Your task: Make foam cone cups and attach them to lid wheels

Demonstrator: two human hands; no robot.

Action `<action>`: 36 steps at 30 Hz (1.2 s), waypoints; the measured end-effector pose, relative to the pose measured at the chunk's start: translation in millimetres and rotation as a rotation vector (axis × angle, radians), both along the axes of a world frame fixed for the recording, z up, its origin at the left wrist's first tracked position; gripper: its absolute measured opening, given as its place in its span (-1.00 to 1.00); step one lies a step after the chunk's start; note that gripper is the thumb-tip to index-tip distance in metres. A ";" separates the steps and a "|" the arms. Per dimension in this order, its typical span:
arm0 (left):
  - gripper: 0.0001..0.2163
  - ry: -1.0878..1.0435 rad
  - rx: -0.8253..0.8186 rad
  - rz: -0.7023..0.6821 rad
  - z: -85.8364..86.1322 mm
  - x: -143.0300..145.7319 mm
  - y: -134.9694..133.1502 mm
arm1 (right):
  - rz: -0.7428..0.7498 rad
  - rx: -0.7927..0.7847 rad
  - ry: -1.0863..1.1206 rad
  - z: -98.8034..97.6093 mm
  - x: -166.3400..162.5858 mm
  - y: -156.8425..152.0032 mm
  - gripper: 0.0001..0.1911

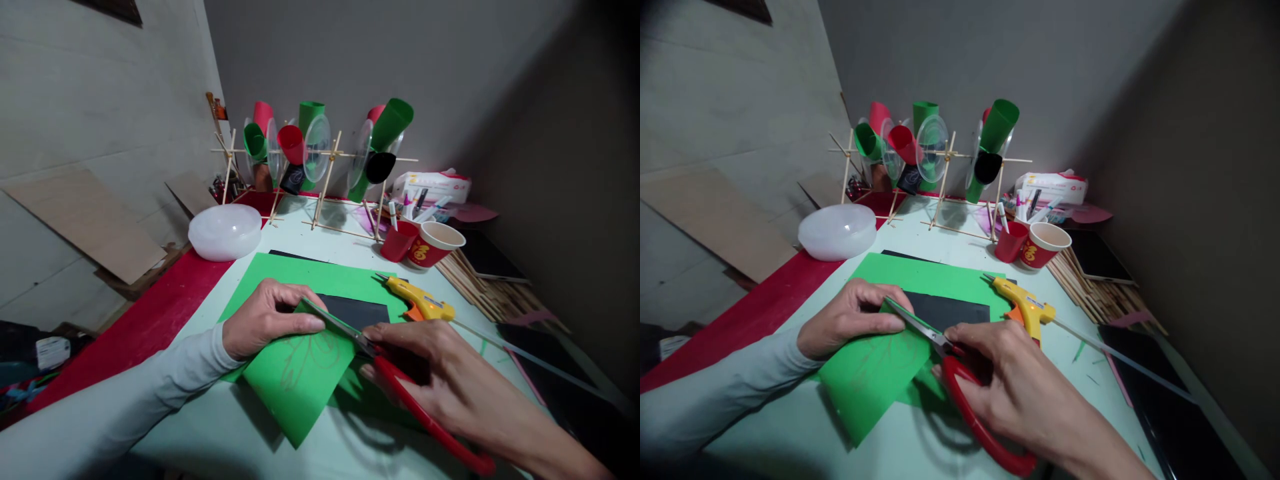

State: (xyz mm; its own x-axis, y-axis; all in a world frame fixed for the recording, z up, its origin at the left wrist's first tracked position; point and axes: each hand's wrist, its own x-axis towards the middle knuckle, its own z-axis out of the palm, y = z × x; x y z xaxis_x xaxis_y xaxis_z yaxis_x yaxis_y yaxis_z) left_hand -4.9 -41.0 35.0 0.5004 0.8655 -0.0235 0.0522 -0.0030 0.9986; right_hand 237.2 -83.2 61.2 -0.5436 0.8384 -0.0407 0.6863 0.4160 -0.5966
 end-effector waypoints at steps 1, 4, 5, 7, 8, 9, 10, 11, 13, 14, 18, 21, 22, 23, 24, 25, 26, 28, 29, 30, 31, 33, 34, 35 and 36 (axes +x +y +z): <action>-0.81 -0.002 -0.002 0.003 -0.1 -0.1 -0.3 | -0.003 0.004 0.004 -0.6 0.2 0.2 -0.79; -0.82 0.007 0.011 0.003 -0.3 -0.4 -0.8 | -0.022 0.008 -0.005 -3.2 0.7 0.5 -0.78; -0.82 0.010 0.011 -0.001 -0.2 -0.4 -0.8 | -0.028 0.008 -0.013 -4.1 0.7 0.4 -0.77; -0.82 0.014 0.008 -0.014 -0.3 0.0 -0.6 | -0.030 0.009 -0.025 -4.9 0.6 -0.2 -0.77; -0.82 0.013 0.007 -0.018 -0.3 0.4 -0.4 | -0.025 0.012 -0.023 -4.9 0.4 -0.7 -0.77; -0.83 0.010 0.005 -0.021 -0.3 0.8 -0.2 | -0.019 0.015 -0.017 -4.5 0.3 -1.1 -0.77; -0.83 0.005 0.001 -0.024 -0.4 1.2 -0.1 | -0.012 0.015 -0.012 -4.0 0.2 -1.5 -0.77; -0.83 0.001 -0.004 -0.027 -0.5 1.5 -0.1 | -0.007 0.014 -0.010 -3.4 0.1 -1.8 -0.76; -0.84 -0.003 -0.015 -0.032 -0.6 1.8 -0.2 | -0.001 0.014 -0.009 -2.6 0.1 -2.1 -0.76; -0.84 -0.002 -0.019 -0.034 -0.7 1.9 -0.4 | -0.001 0.014 -0.011 -2.3 0.1 -2.1 -0.77; -0.85 -0.001 -0.016 -0.030 -1.7 1.7 -0.4 | 0.007 0.025 -0.019 -2.4 -0.2 -1.7 -0.82; -0.85 -0.001 -0.017 -0.031 -2.5 1.5 0.3 | 0.010 0.039 -0.021 -2.1 -0.7 -1.3 -0.86; -0.85 -0.002 -0.020 -0.032 -2.5 1.5 0.5 | 0.010 0.038 -0.016 -1.9 -0.9 -1.2 -0.87; -0.85 -0.004 -0.025 -0.033 -2.3 1.4 0.6 | 0.008 0.033 -0.011 -2.0 -1.0 -1.0 -0.87; -0.85 -0.007 -0.031 -0.032 -2.0 1.3 0.6 | 0.007 0.028 -0.004 -2.2 -1.2 -0.9 -0.88; -0.85 -0.008 -0.037 -0.029 -1.6 1.1 0.5 | 0.006 0.023 -0.002 -2.7 -1.3 -0.6 -0.88; -0.84 -0.006 -0.041 -0.026 -1.1 0.9 0.4 | 0.005 0.019 -0.004 -3.6 -1.3 -0.4 -0.88; -0.84 0.004 -0.039 -0.022 -0.5 0.3 0.2 | -0.002 0.012 -0.017 -5.8 -1.4 -0.1 -0.87; -0.84 0.010 -0.036 -0.021 -0.5 0.1 0.2 | -0.009 0.011 -0.026 -7.1 -1.3 -0.1 -0.85; -0.84 0.014 -0.031 -0.019 -0.6 0.0 0.3 | -0.016 0.012 -0.034 -8.2 -1.3 -0.1 -0.84; -0.84 0.018 -0.027 -0.020 -1.0 -0.1 0.5 | -0.020 0.015 -0.039 -9.0 -1.2 -0.3 -0.83; -0.84 0.022 -0.023 -0.024 -2.2 0.2 1.3 | -0.013 0.028 -0.036 -9.6 -1.2 -0.8 -0.83; -0.84 0.023 -0.019 -0.028 -2.8 0.4 1.8 | -0.004 0.035 -0.030 -9.4 -1.2 -1.1 -0.82; -0.84 0.025 -0.013 -0.033 -3.5 0.6 2.3 | 0.004 0.041 -0.023 -9.0 -1.4 -1.3 -0.81; -0.85 0.027 -0.007 -0.038 -4.0 0.7 2.6 | 0.009 0.046 -0.018 -8.5 -1.6 -1.5 -0.79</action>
